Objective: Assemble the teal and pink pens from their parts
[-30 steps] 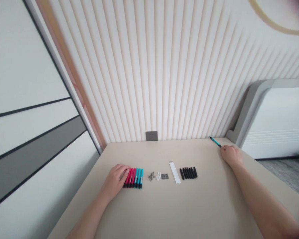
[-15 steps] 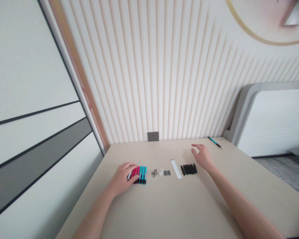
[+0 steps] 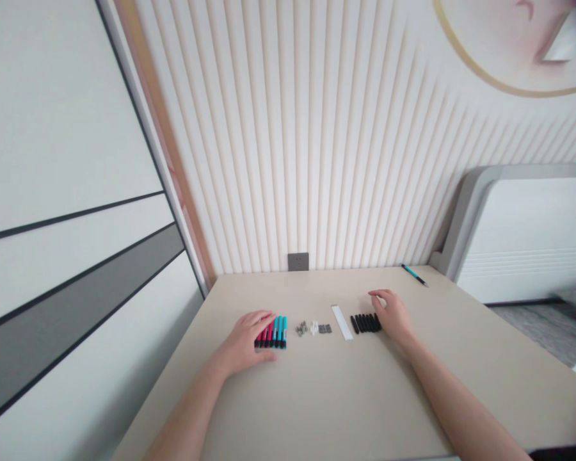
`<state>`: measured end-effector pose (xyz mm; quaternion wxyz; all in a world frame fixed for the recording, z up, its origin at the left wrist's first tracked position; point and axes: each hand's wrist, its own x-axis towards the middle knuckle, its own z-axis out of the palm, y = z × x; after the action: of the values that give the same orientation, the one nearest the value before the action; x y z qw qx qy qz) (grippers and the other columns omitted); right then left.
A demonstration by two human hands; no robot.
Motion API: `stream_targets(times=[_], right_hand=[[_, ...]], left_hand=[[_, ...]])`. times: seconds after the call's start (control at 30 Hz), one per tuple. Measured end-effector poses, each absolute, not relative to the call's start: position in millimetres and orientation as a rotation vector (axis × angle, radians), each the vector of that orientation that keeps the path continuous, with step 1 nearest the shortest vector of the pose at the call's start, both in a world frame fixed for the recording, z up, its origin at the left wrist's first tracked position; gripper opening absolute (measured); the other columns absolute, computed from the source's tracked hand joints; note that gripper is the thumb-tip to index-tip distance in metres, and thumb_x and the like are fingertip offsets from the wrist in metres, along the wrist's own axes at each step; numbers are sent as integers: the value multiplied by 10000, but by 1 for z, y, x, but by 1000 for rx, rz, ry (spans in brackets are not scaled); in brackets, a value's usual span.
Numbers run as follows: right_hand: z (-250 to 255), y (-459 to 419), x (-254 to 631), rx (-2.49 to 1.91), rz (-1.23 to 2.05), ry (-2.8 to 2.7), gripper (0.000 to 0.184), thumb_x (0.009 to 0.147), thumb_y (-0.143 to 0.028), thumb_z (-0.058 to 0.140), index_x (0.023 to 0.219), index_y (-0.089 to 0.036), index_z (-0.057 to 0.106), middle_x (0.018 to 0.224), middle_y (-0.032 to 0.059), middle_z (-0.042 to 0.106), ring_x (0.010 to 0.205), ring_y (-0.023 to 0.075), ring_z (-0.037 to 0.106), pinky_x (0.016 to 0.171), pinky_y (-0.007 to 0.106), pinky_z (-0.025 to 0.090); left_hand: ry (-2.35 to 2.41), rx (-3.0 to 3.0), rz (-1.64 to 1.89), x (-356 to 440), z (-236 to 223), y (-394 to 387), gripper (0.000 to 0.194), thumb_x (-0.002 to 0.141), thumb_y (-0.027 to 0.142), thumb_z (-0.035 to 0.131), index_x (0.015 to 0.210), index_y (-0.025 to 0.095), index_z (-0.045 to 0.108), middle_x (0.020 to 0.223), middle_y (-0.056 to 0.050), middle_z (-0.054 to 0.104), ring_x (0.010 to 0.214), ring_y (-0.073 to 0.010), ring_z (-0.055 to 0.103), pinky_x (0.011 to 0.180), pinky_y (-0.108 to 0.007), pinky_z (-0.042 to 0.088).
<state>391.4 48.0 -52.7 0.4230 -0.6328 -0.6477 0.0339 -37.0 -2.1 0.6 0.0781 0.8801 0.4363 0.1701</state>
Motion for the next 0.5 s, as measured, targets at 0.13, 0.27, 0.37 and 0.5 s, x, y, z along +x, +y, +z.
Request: stream_targets(times=[0.13,0.27,0.37,0.5], right_hand=[[-52,48,384,-1568,110,-1651,276,850,-268,445,938,-183,692,1021,89,675,976,241,602,919,398,438],[-56,48,380,-1566,133,-1684,271,846,-252,446,936,-186,693,1015,83,678,981,240,598,922,398,439],[-58,50,380,-1572,139,-1700,273,847,-253,446,940,-187,694,1010,82,680,981,239,599,924,398,439],[-58,50,379,-1581,134,-1713,270,846,-254,448,933,-185,694,1003,79,683,977,237,601,928,392,438]], left_hand=[[1282,2639,516,-27,-3,-1,793,721,569,713,1399,257,444,1410,-104,481,1288,-307,425,1097,-461,313],[1291,2629,502,-28,-8,4,766,736,537,709,1396,247,448,1426,-112,468,1311,-306,410,1112,-472,286],[1282,2619,465,-29,-10,8,761,744,531,704,1398,246,439,1429,-106,469,1321,-301,405,1127,-482,254],[1260,2620,493,-29,-11,10,724,762,505,696,1392,261,435,1388,-89,513,1294,-289,434,1132,-481,234]])
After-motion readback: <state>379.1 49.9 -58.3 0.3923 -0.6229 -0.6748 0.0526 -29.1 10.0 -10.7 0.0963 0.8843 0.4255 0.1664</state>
